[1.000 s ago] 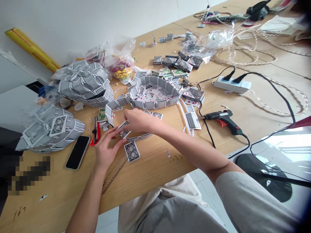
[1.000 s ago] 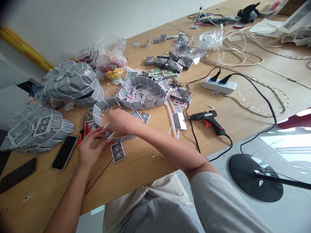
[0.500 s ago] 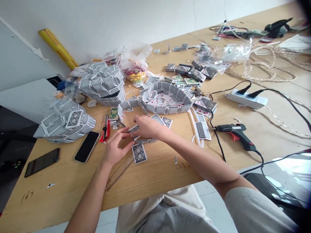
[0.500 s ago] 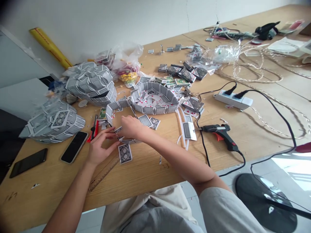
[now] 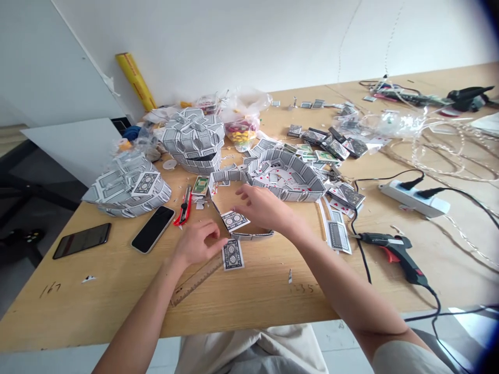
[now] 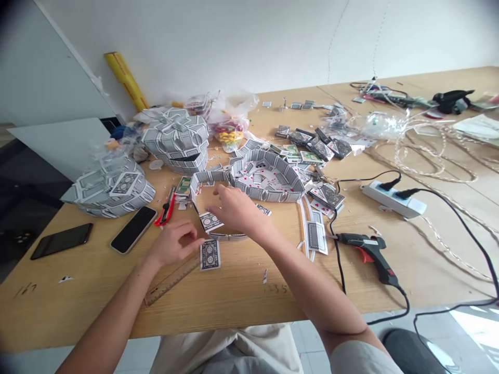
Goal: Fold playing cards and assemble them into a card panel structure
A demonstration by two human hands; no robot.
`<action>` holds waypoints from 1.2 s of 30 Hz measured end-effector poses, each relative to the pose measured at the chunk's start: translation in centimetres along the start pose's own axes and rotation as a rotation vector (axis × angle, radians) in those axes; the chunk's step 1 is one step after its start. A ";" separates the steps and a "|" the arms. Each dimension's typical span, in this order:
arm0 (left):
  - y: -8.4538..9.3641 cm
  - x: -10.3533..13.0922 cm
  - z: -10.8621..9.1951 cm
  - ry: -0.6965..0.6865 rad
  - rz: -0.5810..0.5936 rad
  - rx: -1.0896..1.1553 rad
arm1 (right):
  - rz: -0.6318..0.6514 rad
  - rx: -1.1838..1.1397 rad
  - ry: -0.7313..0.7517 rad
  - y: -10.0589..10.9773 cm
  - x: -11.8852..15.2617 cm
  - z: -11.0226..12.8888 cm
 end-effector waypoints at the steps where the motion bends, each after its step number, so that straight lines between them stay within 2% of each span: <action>1: -0.5 0.1 0.1 0.011 0.065 -0.034 | -0.007 -0.019 -0.003 0.4 0.2 0.3; 4: -1.7 0.4 0.1 0.047 0.193 -0.135 | 0.000 -0.077 -0.001 1.1 0.8 1.1; 6: -2.1 0.6 -0.2 0.063 0.236 -0.171 | 0.005 -0.094 -0.001 1.2 1.1 1.5; 11: -2.3 0.8 -0.7 0.088 0.249 -0.185 | -0.001 -0.118 -0.039 1.9 1.2 1.8; 17: -2.4 0.8 0.1 0.126 0.252 -0.087 | -0.044 -0.184 -0.040 2.9 1.5 2.6; 21: -2.5 1.0 0.4 0.115 0.267 -0.044 | -0.028 -0.202 0.031 3.1 1.8 3.5; 23: -2.1 0.9 0.6 0.106 0.245 -0.037 | 0.083 -0.144 0.133 1.8 2.6 4.8; 26: -1.3 0.7 1.2 0.110 0.205 -0.041 | 0.384 0.034 0.334 -3.1 6.0 6.8; 27: -0.9 0.6 1.4 0.111 0.189 -0.041 | 0.432 0.131 0.385 -4.8 7.3 7.0; 30: 0.0 0.4 1.9 0.114 0.136 -0.029 | 0.374 0.399 0.546 -8.7 10.1 7.2; 32: 0.5 0.2 1.8 0.108 0.108 0.003 | 0.323 0.430 0.646 -10.4 11.3 7.4; 34: 0.9 0.1 1.2 0.092 0.103 0.054 | 0.311 0.414 0.668 -10.9 11.7 7.0; 36: 1.2 0.0 0.2 0.072 0.118 0.160 | 0.291 0.328 0.650 -10.1 11.4 6.7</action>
Point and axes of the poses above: each hand's wrist, its own x-axis away from the middle knuckle, its own y-axis out of the back of the hand, z = x × y, the point moved 9 cm from there along -x, towards the middle knuckle, and after that the axes turned 9 degrees about -z, right-handed, at the moved point
